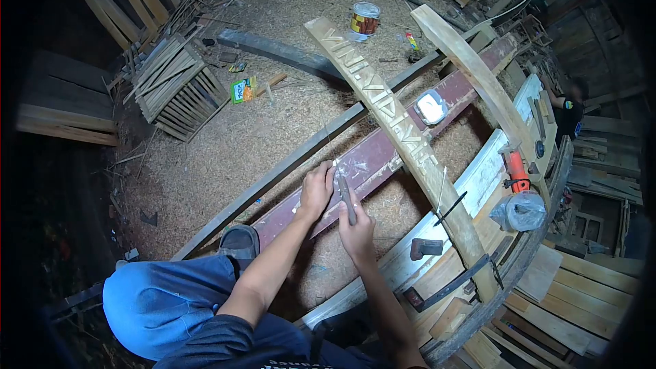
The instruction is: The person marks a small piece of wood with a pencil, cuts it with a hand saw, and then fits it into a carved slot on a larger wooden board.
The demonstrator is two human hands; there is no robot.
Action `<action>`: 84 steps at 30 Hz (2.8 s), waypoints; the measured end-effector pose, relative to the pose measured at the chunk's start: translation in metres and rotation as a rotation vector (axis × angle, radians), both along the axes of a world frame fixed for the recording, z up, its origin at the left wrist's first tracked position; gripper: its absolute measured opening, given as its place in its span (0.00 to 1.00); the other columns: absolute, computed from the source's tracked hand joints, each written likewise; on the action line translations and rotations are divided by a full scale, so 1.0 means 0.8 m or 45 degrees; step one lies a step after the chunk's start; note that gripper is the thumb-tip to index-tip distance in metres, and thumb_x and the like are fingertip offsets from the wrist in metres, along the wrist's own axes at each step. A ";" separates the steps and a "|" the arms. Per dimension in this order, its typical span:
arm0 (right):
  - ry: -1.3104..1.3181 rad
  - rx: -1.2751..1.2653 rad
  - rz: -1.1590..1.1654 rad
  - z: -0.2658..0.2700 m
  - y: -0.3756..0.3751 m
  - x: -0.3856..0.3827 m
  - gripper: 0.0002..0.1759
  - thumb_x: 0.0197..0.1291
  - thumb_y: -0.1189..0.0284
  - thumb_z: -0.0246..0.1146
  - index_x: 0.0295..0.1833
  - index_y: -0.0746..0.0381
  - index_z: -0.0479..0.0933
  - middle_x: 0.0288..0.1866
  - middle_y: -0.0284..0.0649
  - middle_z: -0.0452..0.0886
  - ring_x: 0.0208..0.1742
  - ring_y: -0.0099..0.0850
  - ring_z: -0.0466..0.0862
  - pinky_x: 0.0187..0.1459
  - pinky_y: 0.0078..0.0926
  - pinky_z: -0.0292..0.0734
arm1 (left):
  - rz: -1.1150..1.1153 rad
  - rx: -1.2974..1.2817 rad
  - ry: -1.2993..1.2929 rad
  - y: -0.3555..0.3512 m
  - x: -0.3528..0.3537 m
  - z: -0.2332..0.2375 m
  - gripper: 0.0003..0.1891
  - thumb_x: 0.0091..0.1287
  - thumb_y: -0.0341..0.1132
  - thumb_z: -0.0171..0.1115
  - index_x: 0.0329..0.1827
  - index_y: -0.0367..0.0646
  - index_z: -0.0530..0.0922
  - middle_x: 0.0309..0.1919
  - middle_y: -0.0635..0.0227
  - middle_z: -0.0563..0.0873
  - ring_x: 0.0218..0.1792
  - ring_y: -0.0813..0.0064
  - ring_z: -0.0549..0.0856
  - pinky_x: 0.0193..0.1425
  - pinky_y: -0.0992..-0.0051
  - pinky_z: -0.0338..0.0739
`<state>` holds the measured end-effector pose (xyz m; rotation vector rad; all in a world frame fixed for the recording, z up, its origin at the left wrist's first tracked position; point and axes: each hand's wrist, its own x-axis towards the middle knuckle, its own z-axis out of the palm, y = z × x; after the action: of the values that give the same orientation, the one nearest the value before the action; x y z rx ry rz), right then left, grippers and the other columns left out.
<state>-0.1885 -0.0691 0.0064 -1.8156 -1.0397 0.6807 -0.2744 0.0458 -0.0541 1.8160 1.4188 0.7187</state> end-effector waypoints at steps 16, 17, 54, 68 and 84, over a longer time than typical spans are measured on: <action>-0.456 0.211 0.013 -0.042 -0.001 -0.003 0.23 0.70 0.66 0.63 0.69 0.58 0.78 0.35 0.61 0.85 0.37 0.57 0.88 0.35 0.50 0.82 | -0.046 0.249 0.001 0.002 0.000 -0.025 0.10 0.76 0.34 0.58 0.53 0.38 0.78 0.33 0.37 0.85 0.39 0.34 0.85 0.44 0.45 0.79; -0.307 0.112 -0.017 -0.037 -0.001 -0.005 0.24 0.70 0.66 0.63 0.69 0.57 0.78 0.34 0.61 0.85 0.36 0.57 0.88 0.34 0.50 0.81 | -0.046 0.095 0.083 0.001 0.001 -0.018 0.11 0.76 0.34 0.57 0.53 0.37 0.78 0.38 0.39 0.86 0.42 0.37 0.85 0.50 0.47 0.79; 0.081 -0.071 -0.085 0.013 -0.043 -0.012 0.23 0.72 0.70 0.62 0.69 0.68 0.77 0.54 0.58 0.87 0.53 0.42 0.91 0.50 0.36 0.84 | 0.085 0.080 0.003 0.003 0.005 -0.017 0.13 0.70 0.37 0.65 0.51 0.38 0.85 0.44 0.44 0.89 0.45 0.42 0.88 0.52 0.52 0.81; 0.069 0.229 -0.145 0.057 -0.009 -0.008 0.24 0.72 0.74 0.64 0.70 0.71 0.75 0.45 0.42 0.89 0.41 0.21 0.86 0.43 0.22 0.81 | 0.252 -0.046 -0.483 0.070 0.031 0.069 0.11 0.70 0.31 0.67 0.51 0.37 0.84 0.40 0.50 0.92 0.39 0.58 0.93 0.48 0.63 0.84; 0.310 0.228 -0.208 0.066 -0.014 -0.009 0.25 0.77 0.73 0.59 0.73 0.75 0.69 0.64 0.51 0.82 0.64 0.34 0.82 0.64 0.30 0.76 | 0.157 0.124 -0.395 0.073 -0.012 0.071 0.10 0.64 0.28 0.71 0.47 0.37 0.85 0.43 0.56 0.90 0.48 0.62 0.89 0.55 0.67 0.81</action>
<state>-0.1956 -0.0802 0.0589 -1.5972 -0.7576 0.6676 -0.2837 0.1046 0.0027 1.6133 1.3138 1.0983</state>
